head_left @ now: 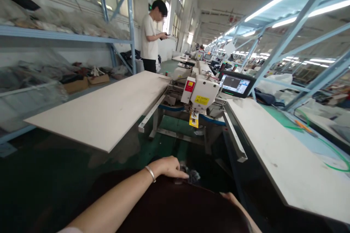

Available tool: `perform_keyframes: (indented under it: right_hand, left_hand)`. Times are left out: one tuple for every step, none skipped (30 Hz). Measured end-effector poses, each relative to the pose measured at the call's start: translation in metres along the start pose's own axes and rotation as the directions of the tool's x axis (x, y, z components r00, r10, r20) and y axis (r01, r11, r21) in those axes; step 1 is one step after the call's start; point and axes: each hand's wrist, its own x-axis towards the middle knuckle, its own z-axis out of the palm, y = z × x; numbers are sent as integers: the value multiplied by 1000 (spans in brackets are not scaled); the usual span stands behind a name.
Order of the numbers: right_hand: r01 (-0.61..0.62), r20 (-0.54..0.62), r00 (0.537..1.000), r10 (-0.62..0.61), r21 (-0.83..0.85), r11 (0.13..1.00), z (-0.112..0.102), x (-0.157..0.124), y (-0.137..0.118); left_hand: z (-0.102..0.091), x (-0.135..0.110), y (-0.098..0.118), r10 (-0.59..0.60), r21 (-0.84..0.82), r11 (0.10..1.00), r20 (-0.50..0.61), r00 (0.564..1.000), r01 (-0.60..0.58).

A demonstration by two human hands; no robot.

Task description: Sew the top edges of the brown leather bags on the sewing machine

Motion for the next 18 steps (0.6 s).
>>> perform_keyframes:
  right_hand:
    - [-54,46,998,52,35,998,10,6,-2]
    - [-132,108,987,123,81,988,19,12,-5]
    - [-225,183,963,198,138,965,26,17,-10]
    - [-314,263,929,259,196,929,33,21,-16]
    - [-359,305,910,279,248,900,37,25,-21]
    - [-364,328,907,263,298,882,40,28,-25]
    - [-332,320,920,224,337,881,42,30,-29]
    - [-285,296,938,179,365,886,43,33,-30]
    - [-243,270,952,143,384,891,42,36,-31]
    - [-218,243,962,127,399,891,42,39,-31]
    - [-206,218,968,122,417,885,42,43,-31]
    - [-202,198,972,125,442,874,42,48,-31]
    - [-202,190,974,124,475,857,43,54,-32]
    - [-203,204,972,112,509,836,44,60,-34]
    - [-205,241,967,83,538,818,46,68,-36]
    - [-211,298,953,43,557,803,47,75,-38]
    - [-226,375,927,-1,562,796,48,83,-40]
    - [-250,458,888,-40,553,795,48,91,-42]
  left_hand:
    - [-5,0,-4,7,-33,999,-66,998,-9]
    - [-10,3,-6,7,-59,998,-127,992,-14]
    - [-13,7,-7,-7,-72,997,-180,984,-6]
    - [-14,12,-8,-31,-64,998,-210,977,18]
    - [-13,18,-11,-63,-40,998,-214,975,55]
    - [-10,23,-15,-98,-20,995,-198,975,96]
    - [-5,27,-20,-132,-17,991,-163,978,131]
    - [0,30,-27,-168,-26,986,-112,979,167]
    - [5,31,-33,-196,-44,980,-60,979,194]
    - [8,32,-39,-206,-74,976,-19,978,204]
    - [8,31,-45,-198,-117,974,-5,980,196]
    - [6,31,-48,-177,-167,971,-22,984,171]
    - [2,30,-51,-149,-210,969,-72,986,131]
    - [-4,30,-52,-126,-234,968,-149,981,89]
    - [-11,30,-51,-111,-231,971,-230,967,57]
    - [-19,30,-49,-113,-207,977,-303,946,50]
    - [-27,30,-47,-123,-172,983,-364,923,63]
    - [-34,30,-43,-130,-136,987,-408,904,81]
